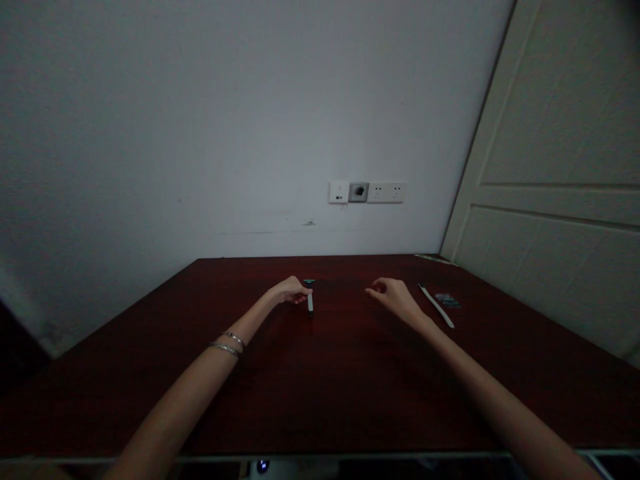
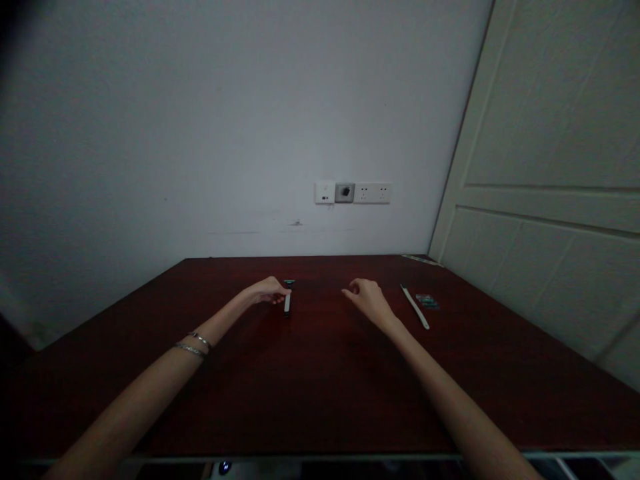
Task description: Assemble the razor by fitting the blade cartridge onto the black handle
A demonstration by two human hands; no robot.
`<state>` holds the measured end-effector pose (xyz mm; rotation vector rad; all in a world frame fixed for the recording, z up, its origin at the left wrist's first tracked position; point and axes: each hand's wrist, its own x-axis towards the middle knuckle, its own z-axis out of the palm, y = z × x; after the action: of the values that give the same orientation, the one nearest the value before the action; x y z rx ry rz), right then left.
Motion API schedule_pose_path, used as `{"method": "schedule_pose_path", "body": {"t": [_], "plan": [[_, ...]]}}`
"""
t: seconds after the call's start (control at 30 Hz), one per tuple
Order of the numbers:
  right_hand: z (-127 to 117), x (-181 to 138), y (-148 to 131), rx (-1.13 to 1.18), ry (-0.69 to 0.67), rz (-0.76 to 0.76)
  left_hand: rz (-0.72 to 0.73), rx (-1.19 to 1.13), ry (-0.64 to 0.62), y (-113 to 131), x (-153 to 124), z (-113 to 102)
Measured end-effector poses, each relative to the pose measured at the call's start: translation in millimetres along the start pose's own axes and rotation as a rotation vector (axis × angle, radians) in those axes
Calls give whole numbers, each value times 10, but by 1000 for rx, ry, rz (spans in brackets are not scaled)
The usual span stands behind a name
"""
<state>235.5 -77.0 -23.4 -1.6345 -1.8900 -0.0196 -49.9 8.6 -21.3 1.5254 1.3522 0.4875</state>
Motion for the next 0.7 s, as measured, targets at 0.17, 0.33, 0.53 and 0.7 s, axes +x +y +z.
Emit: {"method": "schedule_pose_path", "body": {"t": [0.17, 0.33, 0.53, 0.7], "plan": [[-15, -37, 255, -67, -63, 87, 4, 176, -32, -76, 121, -14], [-117, -108, 293, -104, -118, 140, 22, 460, -4, -66, 175, -5], [-225, -164, 323, -144, -149, 161, 63, 559, -6, -36, 167, -1], [-273, -138, 550, -178, -186, 182, 79, 584, -7, -32, 181, 12]]}}
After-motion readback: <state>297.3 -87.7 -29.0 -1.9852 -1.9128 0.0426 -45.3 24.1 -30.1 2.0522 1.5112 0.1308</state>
